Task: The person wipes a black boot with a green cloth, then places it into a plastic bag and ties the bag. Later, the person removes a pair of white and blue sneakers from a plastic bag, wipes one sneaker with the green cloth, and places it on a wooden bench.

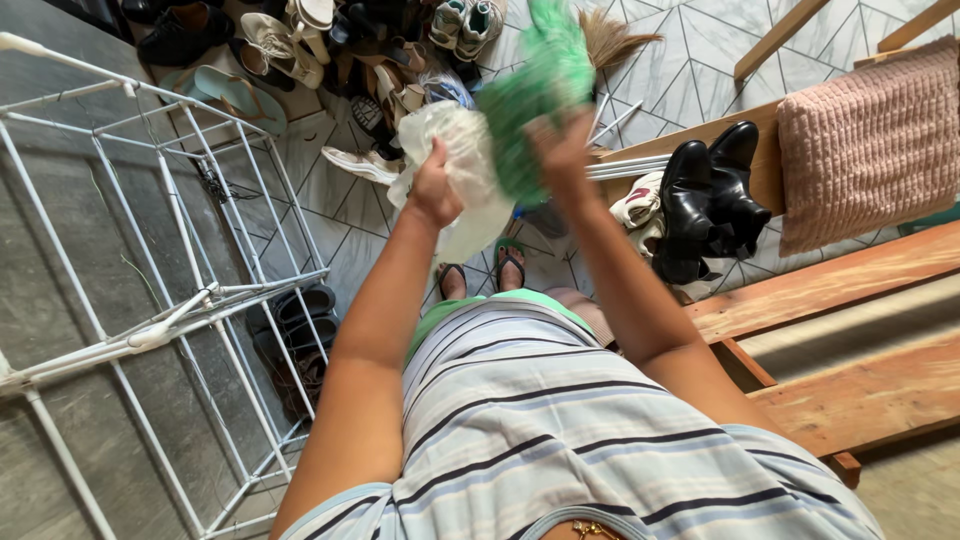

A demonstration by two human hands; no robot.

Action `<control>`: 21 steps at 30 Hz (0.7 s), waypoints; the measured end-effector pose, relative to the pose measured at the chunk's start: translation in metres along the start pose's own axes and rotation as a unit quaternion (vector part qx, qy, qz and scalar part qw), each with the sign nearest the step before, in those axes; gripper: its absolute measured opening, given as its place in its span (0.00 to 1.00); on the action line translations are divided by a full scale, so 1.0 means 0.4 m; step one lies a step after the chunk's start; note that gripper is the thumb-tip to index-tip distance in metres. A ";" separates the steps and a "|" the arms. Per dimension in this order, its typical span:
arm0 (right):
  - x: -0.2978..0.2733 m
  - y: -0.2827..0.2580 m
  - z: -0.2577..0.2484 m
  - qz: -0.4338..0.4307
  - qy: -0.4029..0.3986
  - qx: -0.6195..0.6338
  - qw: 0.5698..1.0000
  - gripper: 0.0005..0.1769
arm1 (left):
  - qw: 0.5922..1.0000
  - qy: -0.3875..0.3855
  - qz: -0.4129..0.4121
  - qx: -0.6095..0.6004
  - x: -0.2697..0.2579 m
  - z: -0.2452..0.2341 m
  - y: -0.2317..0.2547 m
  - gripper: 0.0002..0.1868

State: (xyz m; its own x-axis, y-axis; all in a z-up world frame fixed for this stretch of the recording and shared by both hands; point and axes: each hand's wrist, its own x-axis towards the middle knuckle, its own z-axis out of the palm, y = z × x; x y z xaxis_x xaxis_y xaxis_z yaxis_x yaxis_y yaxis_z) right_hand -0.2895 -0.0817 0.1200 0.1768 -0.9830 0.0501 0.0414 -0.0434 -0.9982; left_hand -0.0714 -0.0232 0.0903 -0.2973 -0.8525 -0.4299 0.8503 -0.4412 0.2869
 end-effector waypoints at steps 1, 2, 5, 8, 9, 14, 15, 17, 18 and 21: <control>-0.038 0.009 0.052 -0.195 -0.060 -0.281 0.938 0.18 | 1.000 -0.020 0.003 -0.020 0.023 0.000 -0.003 0.36; -0.080 0.026 0.094 -0.367 -0.110 -0.527 0.759 0.11 | 0.999 -0.034 0.002 -0.029 0.047 0.002 0.001 0.39; -0.184 0.112 0.116 0.035 -0.170 -0.479 0.861 0.24 | 0.999 -0.015 0.014 -0.050 0.064 0.013 0.018 0.42; -0.151 0.204 -0.034 0.329 -0.278 -0.532 0.729 0.20 | 0.996 0.060 0.055 -0.038 0.004 0.016 0.101 0.39; -0.149 0.228 -0.090 0.303 -0.260 -0.551 0.733 0.21 | 0.996 0.047 0.070 -0.033 -0.008 0.017 0.118 0.39; -0.053 0.172 -0.232 0.027 0.015 -0.405 0.914 0.19 | 0.993 -0.012 0.113 -0.020 -0.035 0.023 0.131 0.39; -0.040 0.117 -0.233 -0.007 0.079 -0.336 0.939 0.13 | 0.993 -0.010 0.114 -0.036 -0.034 0.024 0.119 0.39; -0.007 0.010 -0.192 -0.096 0.185 -0.062 0.976 0.13 | 0.993 -0.012 0.112 -0.044 -0.024 0.025 0.100 0.39; -0.001 -0.035 -0.174 -0.170 0.237 -0.150 0.945 0.15 | 0.993 -0.016 0.107 -0.036 -0.018 0.023 0.090 0.39; 0.013 -0.046 -0.090 -0.274 0.211 -0.309 0.886 0.18 | 0.994 -0.021 0.098 -0.046 0.007 0.009 0.068 0.39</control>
State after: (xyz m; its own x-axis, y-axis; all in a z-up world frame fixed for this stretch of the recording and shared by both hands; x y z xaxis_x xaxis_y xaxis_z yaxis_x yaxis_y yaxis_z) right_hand -0.3248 -0.0924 0.1375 -0.0923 -0.7574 0.6463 -0.5626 -0.4959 -0.6615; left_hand -0.0507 -0.0386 0.1001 -0.1375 -0.9316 -0.3366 0.9296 -0.2387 0.2809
